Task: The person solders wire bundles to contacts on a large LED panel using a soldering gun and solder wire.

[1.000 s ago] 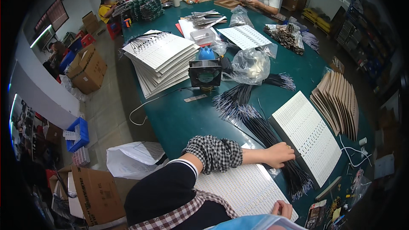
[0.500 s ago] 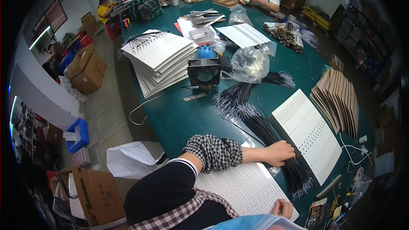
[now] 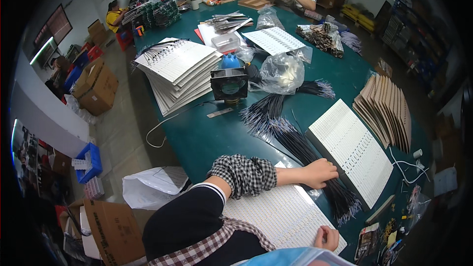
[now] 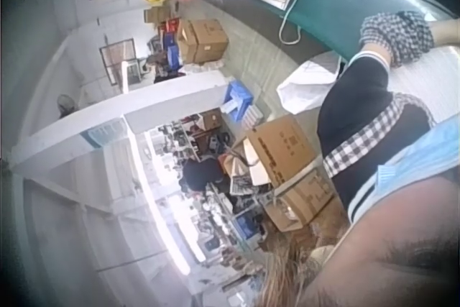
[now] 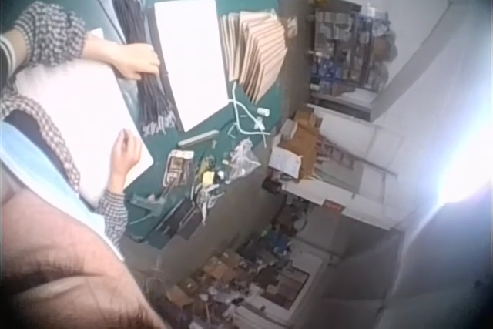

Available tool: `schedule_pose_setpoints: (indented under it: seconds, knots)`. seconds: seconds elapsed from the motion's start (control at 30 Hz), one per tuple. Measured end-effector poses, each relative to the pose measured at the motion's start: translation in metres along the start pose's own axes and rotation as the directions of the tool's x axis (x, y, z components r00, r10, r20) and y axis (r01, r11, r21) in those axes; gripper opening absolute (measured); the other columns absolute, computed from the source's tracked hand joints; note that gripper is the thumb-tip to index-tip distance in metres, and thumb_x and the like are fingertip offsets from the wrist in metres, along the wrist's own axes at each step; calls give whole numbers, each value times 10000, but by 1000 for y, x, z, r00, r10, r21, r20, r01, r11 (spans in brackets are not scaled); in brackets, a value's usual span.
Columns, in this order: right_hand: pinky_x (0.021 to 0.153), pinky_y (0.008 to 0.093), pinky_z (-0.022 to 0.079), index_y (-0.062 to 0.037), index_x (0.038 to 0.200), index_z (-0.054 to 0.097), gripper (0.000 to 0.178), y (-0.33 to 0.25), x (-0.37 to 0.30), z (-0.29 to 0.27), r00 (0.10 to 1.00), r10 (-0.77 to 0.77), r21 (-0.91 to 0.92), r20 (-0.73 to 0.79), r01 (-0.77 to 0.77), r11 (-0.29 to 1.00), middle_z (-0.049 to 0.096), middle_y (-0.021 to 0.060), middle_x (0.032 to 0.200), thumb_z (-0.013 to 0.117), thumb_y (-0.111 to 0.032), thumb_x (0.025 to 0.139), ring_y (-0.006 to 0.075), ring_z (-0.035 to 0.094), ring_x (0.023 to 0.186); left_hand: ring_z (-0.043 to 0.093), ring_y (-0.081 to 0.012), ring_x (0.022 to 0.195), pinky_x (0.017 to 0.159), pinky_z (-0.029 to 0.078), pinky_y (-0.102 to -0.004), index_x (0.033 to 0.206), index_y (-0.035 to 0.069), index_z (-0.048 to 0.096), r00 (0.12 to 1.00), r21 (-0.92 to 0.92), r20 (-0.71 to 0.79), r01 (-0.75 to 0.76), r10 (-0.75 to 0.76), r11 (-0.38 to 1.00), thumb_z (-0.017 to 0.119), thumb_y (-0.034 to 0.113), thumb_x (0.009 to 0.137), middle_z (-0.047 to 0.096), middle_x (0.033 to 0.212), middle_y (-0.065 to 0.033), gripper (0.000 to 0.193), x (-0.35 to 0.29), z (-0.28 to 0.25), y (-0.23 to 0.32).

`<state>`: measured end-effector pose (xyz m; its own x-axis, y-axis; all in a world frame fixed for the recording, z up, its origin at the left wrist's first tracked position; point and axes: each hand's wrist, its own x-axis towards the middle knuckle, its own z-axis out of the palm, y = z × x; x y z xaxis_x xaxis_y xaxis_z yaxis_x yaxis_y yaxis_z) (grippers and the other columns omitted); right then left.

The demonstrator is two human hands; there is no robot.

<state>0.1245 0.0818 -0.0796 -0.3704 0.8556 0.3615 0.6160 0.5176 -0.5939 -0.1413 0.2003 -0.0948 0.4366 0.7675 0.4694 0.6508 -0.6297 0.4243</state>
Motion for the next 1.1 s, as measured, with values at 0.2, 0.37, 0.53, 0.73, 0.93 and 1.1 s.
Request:
schedule_pose_setpoints:
  seconds: [0.2,0.37,0.53,0.73,0.93,1.1]
  knots:
    - [691,336,479,4,946,647,136,-4,3,-5,982,-166,-144,92,178,973,619,139,852,640,-55,824,266,586,771,548,-262,872,721,409,-390,999,77,562,999,40,-32,30,-29,999,712,177,591,546,892,-84,447,-9,-1,0]
    - [547,276,452,-49,831,626,66,68,-25,15,999,48,-155,-1,-47,987,524,88,819,669,-61,782,162,548,610,556,-260,904,753,413,-396,1007,82,566,999,14,0,-49,49,999,703,196,602,553,917,-78,443,5,17,-2]
    - [564,264,432,-44,844,630,65,27,-9,1,996,12,-115,87,-2,993,543,74,794,664,-58,790,149,532,630,555,-272,933,768,412,-424,1063,83,567,999,-1,26,-19,19,1000,706,198,598,570,960,-94,499,-5,12,-7]
    - [545,274,412,-2,800,622,42,-20,4,-4,999,42,-47,29,-41,998,537,72,746,656,-25,788,170,525,662,587,-259,968,898,438,-383,1117,62,568,978,-377,-73,-207,194,903,678,158,757,595,982,-105,389,-6,-82,63]
    - [591,312,431,-9,798,615,53,4,-5,1,1000,12,-63,0,-13,998,542,95,742,648,-3,758,221,531,671,602,-175,829,708,476,-308,1060,8,618,867,-875,-480,-483,135,-7,582,182,909,608,933,-98,234,-65,-218,174]
    - [603,306,441,-12,806,618,52,-24,2,-5,999,-33,-51,4,33,998,567,97,755,644,1,763,219,545,681,562,-154,665,592,436,-246,976,-35,583,543,-566,-782,-824,305,18,583,157,903,570,909,-114,206,-65,-241,202]
